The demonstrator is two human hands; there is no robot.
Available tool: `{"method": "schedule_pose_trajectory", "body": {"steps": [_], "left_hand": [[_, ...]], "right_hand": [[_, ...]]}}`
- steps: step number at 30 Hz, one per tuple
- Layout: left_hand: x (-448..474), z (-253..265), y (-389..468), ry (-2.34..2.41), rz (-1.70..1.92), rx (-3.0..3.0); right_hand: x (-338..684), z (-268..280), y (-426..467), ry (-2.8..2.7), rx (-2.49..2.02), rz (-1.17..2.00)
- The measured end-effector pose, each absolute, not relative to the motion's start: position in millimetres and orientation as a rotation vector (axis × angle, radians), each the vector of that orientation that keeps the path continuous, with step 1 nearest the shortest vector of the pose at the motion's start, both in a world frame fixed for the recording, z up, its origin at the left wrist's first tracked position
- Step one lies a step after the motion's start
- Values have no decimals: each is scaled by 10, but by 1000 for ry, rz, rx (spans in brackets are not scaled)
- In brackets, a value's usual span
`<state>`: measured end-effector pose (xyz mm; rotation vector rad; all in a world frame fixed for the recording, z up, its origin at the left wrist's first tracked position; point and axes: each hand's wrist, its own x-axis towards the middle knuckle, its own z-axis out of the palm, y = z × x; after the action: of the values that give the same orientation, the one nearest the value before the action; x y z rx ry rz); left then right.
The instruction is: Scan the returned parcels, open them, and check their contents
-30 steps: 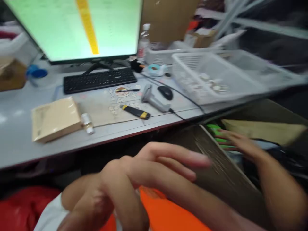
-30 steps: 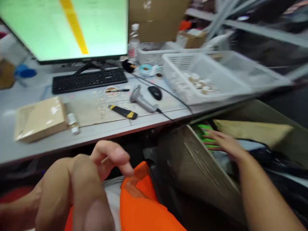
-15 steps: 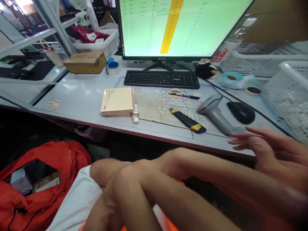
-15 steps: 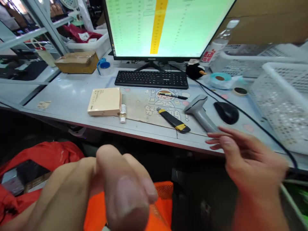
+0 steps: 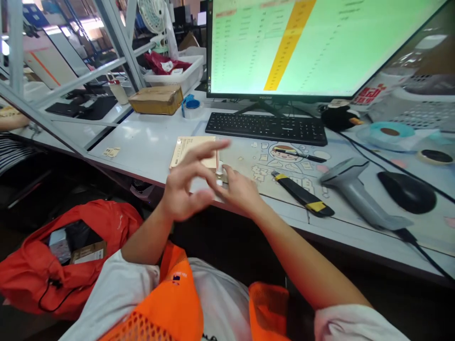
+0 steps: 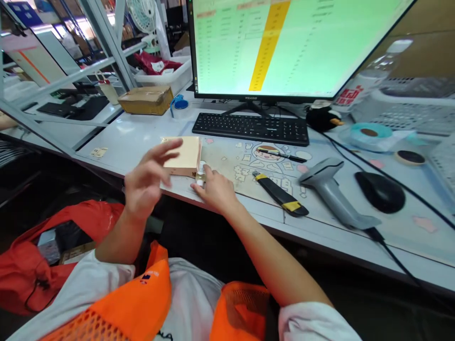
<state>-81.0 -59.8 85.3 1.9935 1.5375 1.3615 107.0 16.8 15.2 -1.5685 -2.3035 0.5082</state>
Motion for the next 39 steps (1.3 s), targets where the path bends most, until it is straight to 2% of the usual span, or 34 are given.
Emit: {"method": "schedule_pose_trajectory", "body": {"steps": [3, 6, 8, 14, 23, 27, 30, 33, 36, 39], "left_hand": [[-1105, 572, -149, 1652, 1290, 2252], [-1407, 242, 110, 1918, 887, 2206], [-1526, 73, 168, 1993, 785, 2092], [-1624, -111, 203, 1968, 997, 1967], [-1767, -259, 179, 1696, 1447, 1889], [-1622, -225, 106, 1434, 1677, 1607], [-1322, -149, 12, 1067, 1805, 1202], [-984, -51, -99, 820, 1776, 890], [-752, 18, -161, 766, 1688, 797], [-642, 18, -157, 731, 1642, 836]], "right_hand": [[1000, 157, 237, -2392, -1660, 402], [1182, 220, 399, -2287, -1718, 372], [1385, 291, 552, -2165, -1735, 325], [1850, 482, 1017, -1974, -1780, 102], [2045, 601, 1115, -2125, -1721, 216], [2169, 801, 853, -2010, -1444, 129], [2445, 861, 653, -1901, -1335, -11], [3022, 675, 571, -1844, -1552, -199], [3683, 316, 581, -1804, -1946, -330], [4046, 55, 579, -1813, -2198, -123]]}}
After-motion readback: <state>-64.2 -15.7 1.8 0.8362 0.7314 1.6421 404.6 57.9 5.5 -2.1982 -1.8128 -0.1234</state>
